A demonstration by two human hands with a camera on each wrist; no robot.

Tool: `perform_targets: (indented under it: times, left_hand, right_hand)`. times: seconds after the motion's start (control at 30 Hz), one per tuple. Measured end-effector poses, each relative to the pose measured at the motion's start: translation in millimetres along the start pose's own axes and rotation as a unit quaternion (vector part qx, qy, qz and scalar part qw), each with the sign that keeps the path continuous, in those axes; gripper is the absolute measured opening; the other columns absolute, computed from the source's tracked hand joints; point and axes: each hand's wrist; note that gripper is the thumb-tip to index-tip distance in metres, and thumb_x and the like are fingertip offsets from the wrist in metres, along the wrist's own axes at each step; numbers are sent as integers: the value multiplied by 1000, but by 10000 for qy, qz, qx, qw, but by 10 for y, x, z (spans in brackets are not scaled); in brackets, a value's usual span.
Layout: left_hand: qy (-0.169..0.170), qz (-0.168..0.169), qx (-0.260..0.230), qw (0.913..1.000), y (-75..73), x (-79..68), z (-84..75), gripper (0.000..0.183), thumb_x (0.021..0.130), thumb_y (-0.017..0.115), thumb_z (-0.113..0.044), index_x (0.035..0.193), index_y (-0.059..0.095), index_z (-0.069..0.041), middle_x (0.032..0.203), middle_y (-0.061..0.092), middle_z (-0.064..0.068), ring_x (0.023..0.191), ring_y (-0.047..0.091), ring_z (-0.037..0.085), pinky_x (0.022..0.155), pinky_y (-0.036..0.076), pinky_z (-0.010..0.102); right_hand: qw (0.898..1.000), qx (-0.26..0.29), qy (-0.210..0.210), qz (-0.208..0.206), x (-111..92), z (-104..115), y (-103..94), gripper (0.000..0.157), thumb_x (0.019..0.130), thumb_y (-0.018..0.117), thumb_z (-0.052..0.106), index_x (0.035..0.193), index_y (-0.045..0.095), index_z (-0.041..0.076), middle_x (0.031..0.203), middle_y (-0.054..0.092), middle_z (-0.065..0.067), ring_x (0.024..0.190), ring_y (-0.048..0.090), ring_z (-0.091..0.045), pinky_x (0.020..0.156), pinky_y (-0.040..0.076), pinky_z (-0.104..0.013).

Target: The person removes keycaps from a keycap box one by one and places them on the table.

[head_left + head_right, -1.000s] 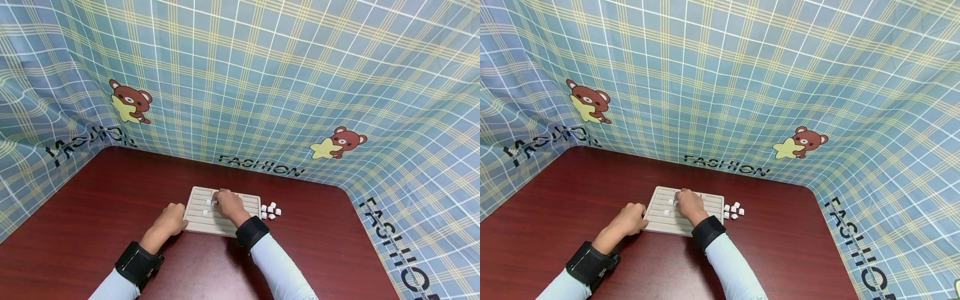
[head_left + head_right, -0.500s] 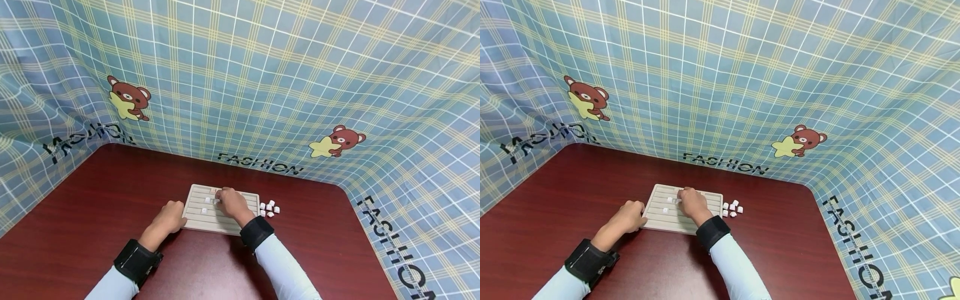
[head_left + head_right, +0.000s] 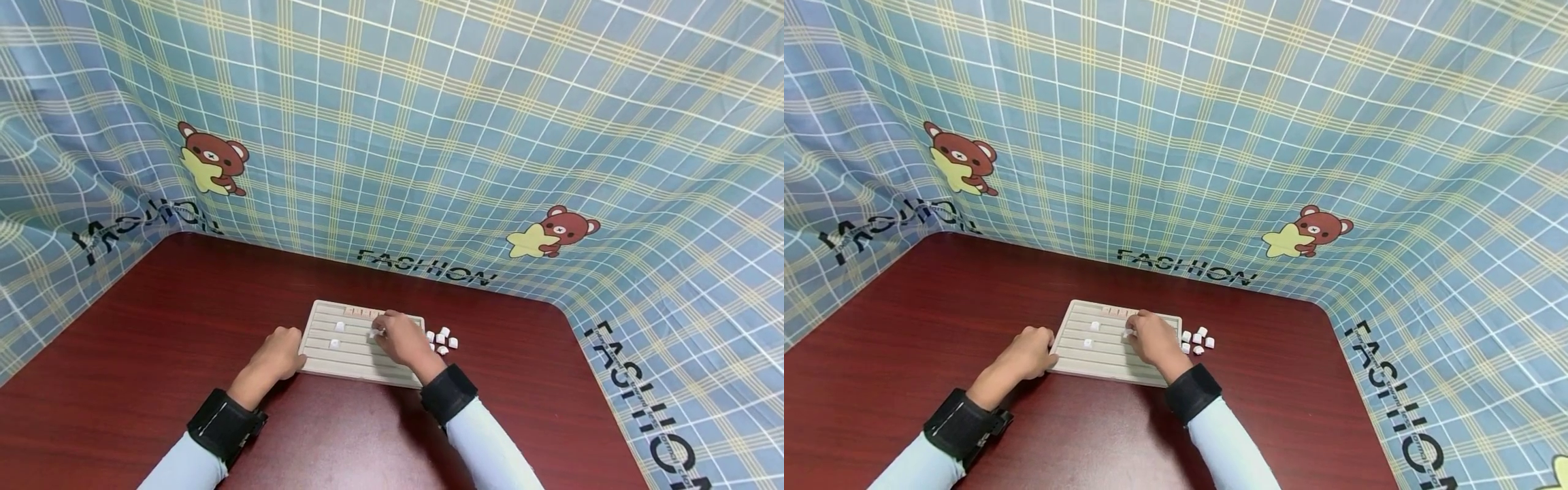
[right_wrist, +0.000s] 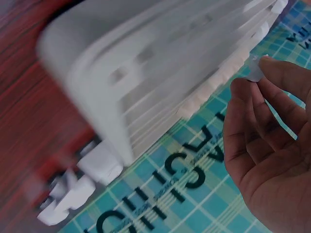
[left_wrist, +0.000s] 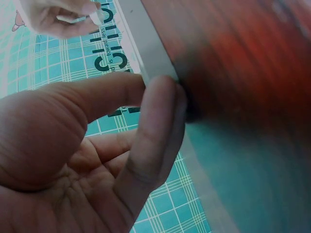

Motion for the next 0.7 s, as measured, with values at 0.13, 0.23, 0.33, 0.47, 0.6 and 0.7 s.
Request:
perform_targets:
  times: [0.13, 0.23, 0.33, 0.47, 0.6, 0.7]
  left_hand:
    - [21, -1, 66, 10000, -10, 2, -10, 12, 80, 69, -5, 78, 61, 3, 72, 58, 14, 63, 50, 20, 55, 46, 36]
    - [11, 13, 74, 10000, -15, -2, -13, 12, 81, 69, -5, 78, 61, 3, 71, 58, 14, 62, 50, 20, 55, 46, 35]
    - [-58, 84, 42, 9999, -21, -5, -14, 12, 82, 69, -6, 80, 62, 4, 71, 57, 12, 62, 49, 20, 55, 45, 34]
    - [-116, 112, 33, 9999, -25, 3, -4, 12, 82, 68, -6, 82, 62, 4, 73, 58, 14, 63, 50, 20, 55, 45, 34]
    - [-107, 92, 15, 9999, -19, 9, 6, 11, 82, 68, -6, 81, 62, 3, 75, 59, 15, 64, 51, 21, 56, 46, 36]
    - [-115, 116, -12, 9999, -15, 1, 7, 11, 82, 68, -6, 80, 61, 3, 74, 58, 14, 64, 50, 21, 55, 45, 35]
  right_hand:
    - [9998, 64, 19, -194, -135, -146, -68, 15, 86, 73, 12, 100, 72, 11, 97, 67, -4, 86, 70, -18, 68, 55, -30]
    - [9995, 135, 112, -245, -235, -252, -129, 15, 85, 73, 11, 101, 72, 10, 96, 66, -4, 85, 70, -18, 68, 56, -31]
    - [9991, 154, 343, -171, -322, -345, -178, 16, 86, 73, 11, 102, 72, 9, 96, 66, -6, 85, 70, -19, 67, 56, -32]
    - [9978, 128, 643, -135, -414, -464, -212, 16, 87, 72, 11, 103, 72, 10, 97, 66, -6, 86, 69, -19, 66, 55, -33]
    - [9961, 122, 848, -218, -496, -586, -235, 15, 86, 72, 10, 102, 72, 10, 98, 66, -6, 86, 68, -19, 65, 54, -32]
    - [9946, 121, 1010, -229, -563, -670, -251, 15, 85, 73, 10, 100, 72, 11, 97, 66, -5, 85, 68, -19, 64, 53, -31]
Point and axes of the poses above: each hand's wrist, its own x-axis towards the middle knuckle, its own y-axis out of the palm, z = x × y
